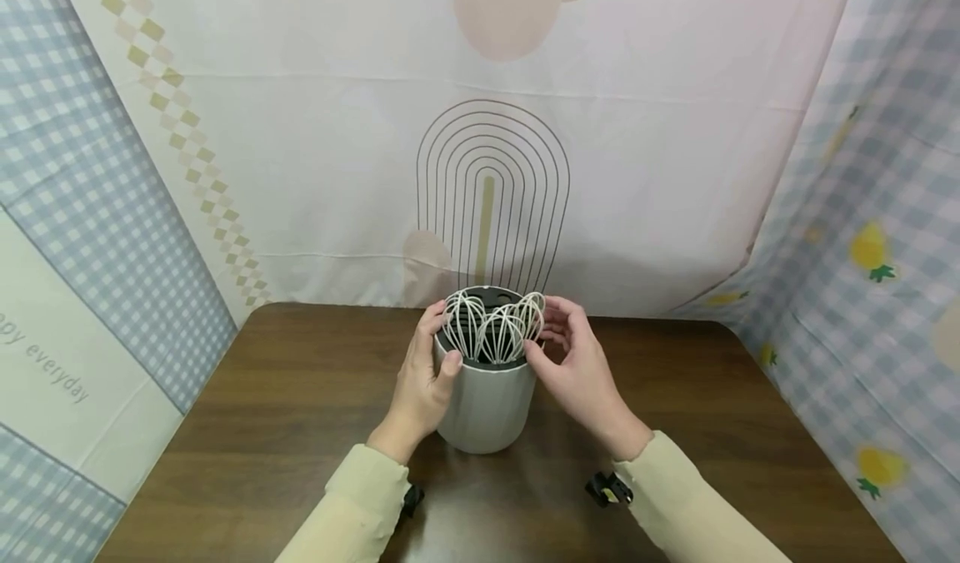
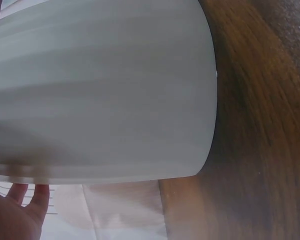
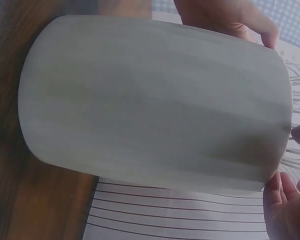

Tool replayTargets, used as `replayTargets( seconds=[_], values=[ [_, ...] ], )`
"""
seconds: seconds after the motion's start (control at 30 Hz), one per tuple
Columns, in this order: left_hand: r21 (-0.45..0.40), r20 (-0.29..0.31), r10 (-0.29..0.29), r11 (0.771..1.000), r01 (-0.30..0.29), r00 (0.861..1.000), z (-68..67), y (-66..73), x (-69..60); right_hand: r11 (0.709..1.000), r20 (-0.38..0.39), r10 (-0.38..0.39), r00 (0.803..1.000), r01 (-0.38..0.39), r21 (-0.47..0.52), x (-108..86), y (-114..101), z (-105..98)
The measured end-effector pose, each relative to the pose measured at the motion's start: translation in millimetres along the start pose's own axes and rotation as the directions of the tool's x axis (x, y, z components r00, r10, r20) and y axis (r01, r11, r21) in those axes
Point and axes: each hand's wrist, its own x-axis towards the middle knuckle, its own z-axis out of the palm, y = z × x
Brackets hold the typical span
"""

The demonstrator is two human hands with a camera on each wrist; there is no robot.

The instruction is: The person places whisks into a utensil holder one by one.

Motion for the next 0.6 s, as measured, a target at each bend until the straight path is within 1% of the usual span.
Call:
replayTargets(
  seconds=[0.1, 0.17, 0.23, 0.3, 0.37, 0.43, 0.5, 0.53, 0.6],
  values=[
    [-0.002, -0.004, 0.008, 1.000, -0.008, 1.000, -0.9, -1.6, -0.4, 0.999, 0.013, -0.037, 0.999, 0.036, 0.007, -1.7, 4, 0],
    [-0.007, -0.003, 0.013, 1.000, -0.013, 1.000, -2.3, -2.2, -0.5, 0.997, 0.009, -0.081, 0.997, 0.081, 0.004, -4.0, 6, 1],
    [-0.014, 0.005, 0.012, 1.000, -0.012, 1.000, -4.0, -2.3, -0.6, 0.991, -0.004, -0.132, 0.991, 0.132, -0.028, -8.1, 9, 1],
    [-0.023, 0.022, -0.004, 1.000, 0.004, 1.000, -6.9, -1.1, -0.9, 0.986, -0.015, -0.154, 0.988, 0.153, -0.065, -13.3, 12, 0],
    [-0.024, 0.048, -0.046, 0.999, 0.047, 0.998, -10.3, 3.3, -2.4, 0.981, -0.018, -0.156, 0.988, 0.153, -0.116, -19.2, 29, -2],
    [-0.019, 0.073, -0.111, 0.993, 0.112, 0.991, -14.3, 9.8, -6.4, 0.979, -0.010, -0.126, 0.992, 0.123, -0.165, -25.8, 47, -5],
    [-0.013, 0.100, -0.173, 0.984, 0.175, 0.980, -18.2, 16.9, -12.5, 0.971, -0.002, -0.095, 0.995, 0.092, -0.221, -32.4, 67, -9],
    [-0.006, 0.114, -0.201, 0.979, 0.203, 0.973, -19.8, 20.0, -16.6, 0.963, 0.002, -0.083, 0.997, 0.081, -0.259, -36.2, 77, -11],
    [0.029, 0.140, -0.242, 0.970, 0.240, 0.960, -22.4, 23.9, -26.0, 0.940, 0.017, -0.056, 0.998, 0.059, -0.335, -44.9, 84, -14]
  ],
)
